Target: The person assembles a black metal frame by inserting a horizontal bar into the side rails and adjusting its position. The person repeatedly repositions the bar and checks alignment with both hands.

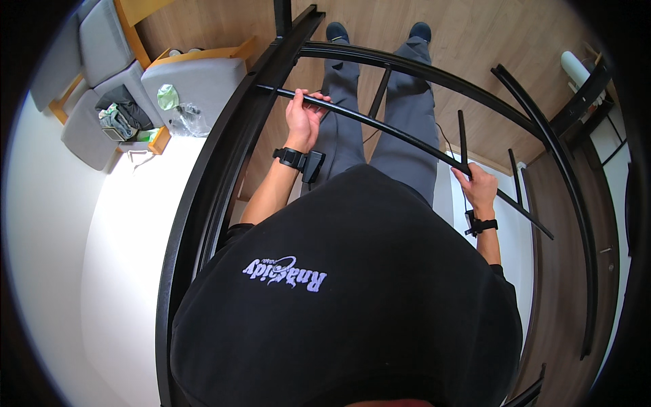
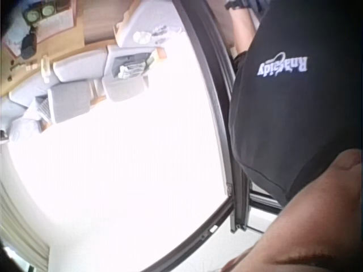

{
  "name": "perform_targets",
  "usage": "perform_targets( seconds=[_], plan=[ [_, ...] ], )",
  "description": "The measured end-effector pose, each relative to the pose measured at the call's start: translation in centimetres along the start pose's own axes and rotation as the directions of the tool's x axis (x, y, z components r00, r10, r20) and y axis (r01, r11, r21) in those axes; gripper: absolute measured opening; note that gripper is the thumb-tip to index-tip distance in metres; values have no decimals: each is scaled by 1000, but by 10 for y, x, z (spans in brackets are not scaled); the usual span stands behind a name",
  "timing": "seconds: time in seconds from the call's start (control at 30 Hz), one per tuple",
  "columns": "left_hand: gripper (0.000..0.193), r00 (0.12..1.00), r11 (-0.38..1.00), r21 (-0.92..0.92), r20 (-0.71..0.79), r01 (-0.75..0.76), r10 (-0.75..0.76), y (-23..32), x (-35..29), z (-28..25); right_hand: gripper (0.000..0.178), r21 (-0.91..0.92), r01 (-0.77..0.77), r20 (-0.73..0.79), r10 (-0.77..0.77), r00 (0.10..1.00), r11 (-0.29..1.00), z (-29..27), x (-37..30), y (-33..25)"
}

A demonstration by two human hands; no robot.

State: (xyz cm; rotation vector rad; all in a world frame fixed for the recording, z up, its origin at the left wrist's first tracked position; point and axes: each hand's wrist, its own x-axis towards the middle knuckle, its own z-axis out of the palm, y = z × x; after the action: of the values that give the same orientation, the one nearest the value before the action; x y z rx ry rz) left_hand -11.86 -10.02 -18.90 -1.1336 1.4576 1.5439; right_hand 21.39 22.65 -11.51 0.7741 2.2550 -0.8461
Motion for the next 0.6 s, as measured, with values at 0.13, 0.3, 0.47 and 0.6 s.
perform_targets(
  seconds=[0.13,0.3,0.47,0.6],
  plan=[
    [27,999,999,-24,-15,-44,44,-3,4,2,52,33,13,9,-14,1000,999,1,0,-2],
    [24,1000,999,-51,-8,-14,13,-3,5,0,49,22,22,-43,-21,999,1000,1,0,-4],
    [21,1000,997,-82,30,-2,4,-2,6,-2,46,37,43,-102,-39,994,998,-2,2,-5],
    [21,1000,997,-82,5,-12,13,-2,5,-3,45,3,5,-49,-4,999,1000,-3,3,-4]
  ],
)
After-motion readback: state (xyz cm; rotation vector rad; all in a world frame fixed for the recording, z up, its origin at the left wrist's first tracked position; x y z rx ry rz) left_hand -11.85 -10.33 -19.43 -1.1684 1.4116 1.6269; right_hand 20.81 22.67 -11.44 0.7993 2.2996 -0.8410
